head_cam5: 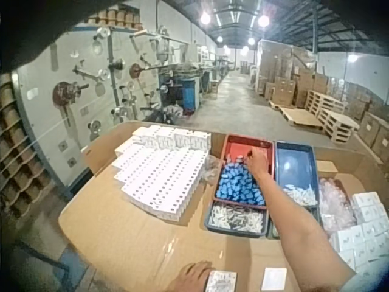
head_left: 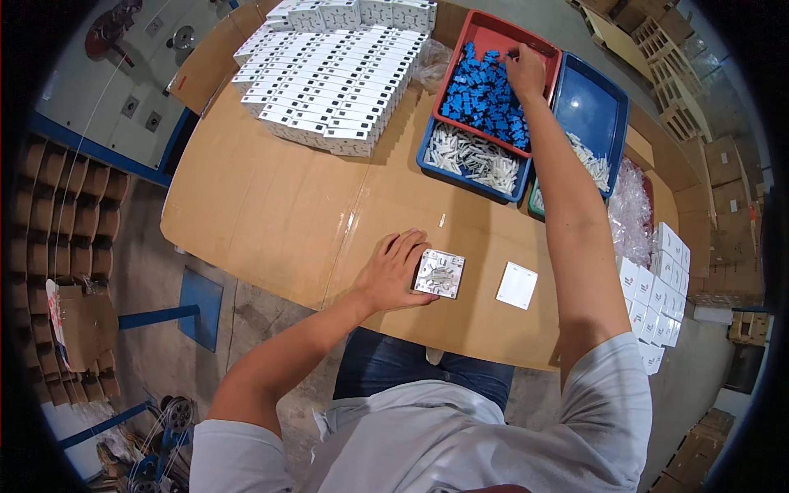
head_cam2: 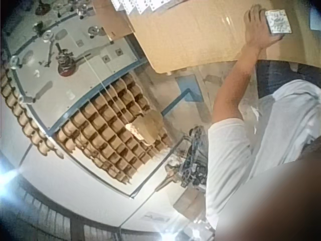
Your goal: Assemble and pack small blue electronic components into white boxes with instruction sheets.
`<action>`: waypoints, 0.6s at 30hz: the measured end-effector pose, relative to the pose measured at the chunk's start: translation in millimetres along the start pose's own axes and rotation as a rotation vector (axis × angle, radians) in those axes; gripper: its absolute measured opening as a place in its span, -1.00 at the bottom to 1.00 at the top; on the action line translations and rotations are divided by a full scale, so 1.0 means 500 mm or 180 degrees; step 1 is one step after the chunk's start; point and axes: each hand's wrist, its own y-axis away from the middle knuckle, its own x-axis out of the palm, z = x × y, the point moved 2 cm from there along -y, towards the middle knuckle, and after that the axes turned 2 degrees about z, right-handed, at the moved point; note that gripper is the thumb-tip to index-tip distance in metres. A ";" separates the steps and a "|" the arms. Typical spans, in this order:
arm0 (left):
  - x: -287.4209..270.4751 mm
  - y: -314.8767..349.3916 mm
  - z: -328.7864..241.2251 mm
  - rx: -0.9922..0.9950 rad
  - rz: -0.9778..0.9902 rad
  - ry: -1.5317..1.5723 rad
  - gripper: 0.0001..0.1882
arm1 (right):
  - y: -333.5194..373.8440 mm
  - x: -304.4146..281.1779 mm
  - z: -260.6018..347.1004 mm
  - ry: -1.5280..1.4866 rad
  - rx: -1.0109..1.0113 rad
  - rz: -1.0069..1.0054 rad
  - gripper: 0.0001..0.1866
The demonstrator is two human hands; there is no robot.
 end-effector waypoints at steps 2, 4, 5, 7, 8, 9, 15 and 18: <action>0.006 -0.014 -0.009 0.0115 0.0019 0.0043 -0.06 | 0.014 -0.036 -0.042 -0.0944 -0.0300 -0.0503 -0.80; 0.004 -0.002 -0.004 0.0046 -0.0020 -0.0060 -0.06 | 0.055 -0.074 0.029 -0.1503 -0.0262 -0.0824 -0.83; 0.001 0.004 -0.002 0.0029 -0.0052 -0.0077 -0.06 | 0.090 -0.106 0.076 -0.2034 -0.0213 -0.1128 -0.84; -0.003 0.009 -0.004 -0.0025 -0.0020 -0.0072 -0.03 | 0.164 -0.185 0.141 -0.2038 -0.0454 -0.1350 -0.83; -0.001 0.012 -0.006 0.0006 -0.0044 -0.0064 -0.03 | 0.208 -0.227 0.171 -0.2047 -0.0552 -0.1442 -0.84; -0.001 0.010 -0.005 0.0049 -0.0081 -0.0129 -0.04 | 0.250 -0.270 0.197 -0.2046 -0.0651 -0.1543 -0.85; 0.002 0.014 -0.014 0.0133 -0.0108 -0.0039 -0.03 | 0.480 -0.443 0.293 -0.2240 -0.0736 -0.1725 -0.79; -0.004 0.017 -0.021 0.0088 -0.0128 -0.0175 -0.01 | 0.556 -0.498 0.342 -0.2788 -0.0620 -0.1710 -0.74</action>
